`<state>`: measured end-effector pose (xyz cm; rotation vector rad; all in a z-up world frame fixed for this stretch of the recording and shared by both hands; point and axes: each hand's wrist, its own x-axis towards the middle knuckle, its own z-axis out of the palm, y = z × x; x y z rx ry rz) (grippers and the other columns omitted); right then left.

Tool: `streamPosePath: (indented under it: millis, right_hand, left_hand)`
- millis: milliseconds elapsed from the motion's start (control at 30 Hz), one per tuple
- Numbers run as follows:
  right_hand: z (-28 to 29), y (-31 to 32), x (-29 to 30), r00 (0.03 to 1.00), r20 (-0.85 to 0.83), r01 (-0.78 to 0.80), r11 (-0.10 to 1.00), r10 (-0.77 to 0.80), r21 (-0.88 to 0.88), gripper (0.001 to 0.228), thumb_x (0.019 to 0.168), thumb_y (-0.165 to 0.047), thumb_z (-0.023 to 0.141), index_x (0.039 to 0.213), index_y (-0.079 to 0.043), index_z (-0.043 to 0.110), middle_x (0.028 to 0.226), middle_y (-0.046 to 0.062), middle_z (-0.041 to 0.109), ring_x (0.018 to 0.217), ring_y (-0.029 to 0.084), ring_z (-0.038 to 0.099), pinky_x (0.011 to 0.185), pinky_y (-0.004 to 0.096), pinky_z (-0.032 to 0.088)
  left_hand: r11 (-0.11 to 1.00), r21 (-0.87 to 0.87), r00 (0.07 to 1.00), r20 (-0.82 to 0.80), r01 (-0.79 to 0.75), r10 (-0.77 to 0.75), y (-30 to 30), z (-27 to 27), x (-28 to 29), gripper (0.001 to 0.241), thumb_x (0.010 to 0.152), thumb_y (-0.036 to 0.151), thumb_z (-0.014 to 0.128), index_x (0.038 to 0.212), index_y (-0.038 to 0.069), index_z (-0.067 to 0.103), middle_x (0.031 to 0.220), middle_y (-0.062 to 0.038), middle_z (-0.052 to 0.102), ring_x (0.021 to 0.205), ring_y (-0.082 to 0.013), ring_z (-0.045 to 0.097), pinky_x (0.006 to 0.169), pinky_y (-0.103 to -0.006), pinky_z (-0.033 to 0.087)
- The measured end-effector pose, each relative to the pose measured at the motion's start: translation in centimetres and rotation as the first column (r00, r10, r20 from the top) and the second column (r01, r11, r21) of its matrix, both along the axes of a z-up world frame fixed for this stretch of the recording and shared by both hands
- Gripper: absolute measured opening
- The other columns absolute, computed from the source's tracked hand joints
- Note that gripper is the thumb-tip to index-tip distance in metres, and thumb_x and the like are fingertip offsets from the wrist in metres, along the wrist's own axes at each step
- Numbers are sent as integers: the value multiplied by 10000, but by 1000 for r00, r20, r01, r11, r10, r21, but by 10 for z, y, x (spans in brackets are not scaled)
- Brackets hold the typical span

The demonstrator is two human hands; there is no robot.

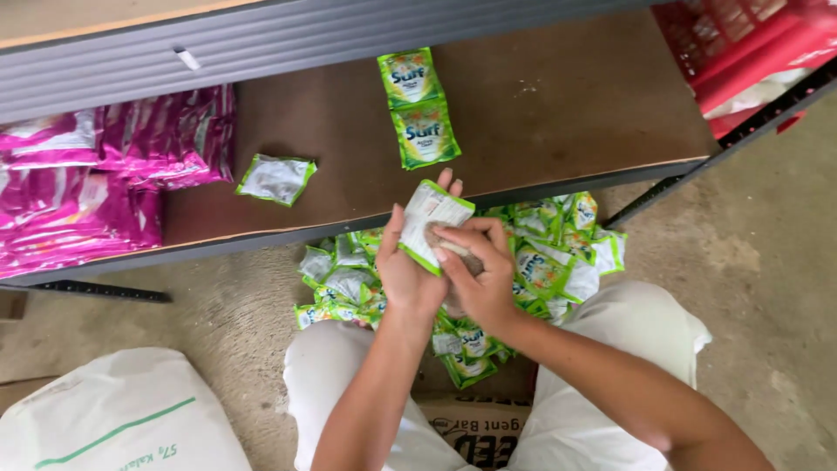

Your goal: The person cleans and organizes small detergent packets on a storage shelf by holding each packet with one hand and wiping it with a cloth in the other, then flipping and aligning the packets by hand.

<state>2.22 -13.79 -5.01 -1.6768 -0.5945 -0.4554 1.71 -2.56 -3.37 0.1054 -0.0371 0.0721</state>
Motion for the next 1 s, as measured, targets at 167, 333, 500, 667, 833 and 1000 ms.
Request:
streamPosePath:
  millis: [167, 333, 500, 667, 833, 1000]
  right_hand:
    - [-4, -8, 38, 994, -48, 99, 995, -99, 2, 238, 929, -71, 771, 1166, -85, 764, 1082, 91, 610, 1027, 204, 612, 912, 323, 519]
    - [-5, -4, 9, 991, -55, 122, 993, -122, -6, 245, 948, -72, 737, 1193, -70, 743, 1091, 111, 585, 1026, 226, 580, 901, 324, 505]
    - [0, -9, 0, 992, 104, -58, 990, 72, -131, 272, 913, -64, 761, 1184, -73, 743, 1077, 121, 577, 1013, 232, 568, 871, 322, 498]
    - [10, -27, 33, 993, 116, 4, 982, 18, -190, 284, 918, -64, 804, 1198, -80, 762, 1095, 104, 592, 989, 217, 624, 862, 320, 539]
    - [33, -58, 65, 988, -148, -74, 986, 51, -152, 241, 961, -110, 777, 1198, -72, 756, 1105, 95, 613, 1000, 216, 646, 859, 319, 554]
    - [46, -82, 73, 913, -400, -196, 948, 83, -250, 240, 929, -150, 762, 1163, -98, 756, 1068, 82, 614, 958, 213, 659, 810, 325, 571]
  left_hand:
    - [964, 264, 999, -33, -34, 44, -9, 7, -4, 662, 1086, 389, 297, 1580, -52, 310, 1618, -131, 423, 1503, -295, 387, 1273, -424, 277]
    - [975, 220, 998, -53, -23, 35, -5, 5, -1, 662, 1082, 414, 290, 1566, -36, 323, 1606, -144, 428, 1487, -304, 390, 1248, -425, 296]
    - [996, 77, 998, 13, 55, -56, 2, -5, -1, 634, 1079, 392, 344, 1540, -43, 356, 1606, -167, 418, 1481, -320, 402, 1222, -439, 316]
    - [923, 377, 997, -38, 79, -70, -6, 4, -5, 637, 1058, 345, 419, 1564, -36, 342, 1643, -144, 402, 1497, -279, 427, 1287, -415, 297]
    - [911, 392, 990, -102, 128, -95, 0, 14, -14, 646, 1069, 350, 424, 1575, -41, 329, 1603, -199, 409, 1469, -331, 433, 1280, -442, 290]
    - [936, 337, 993, 15, 106, -118, 6, 38, -21, 663, 1091, 374, 403, 1571, -75, 310, 1622, -249, 396, 1501, -369, 416, 1273, -458, 324]
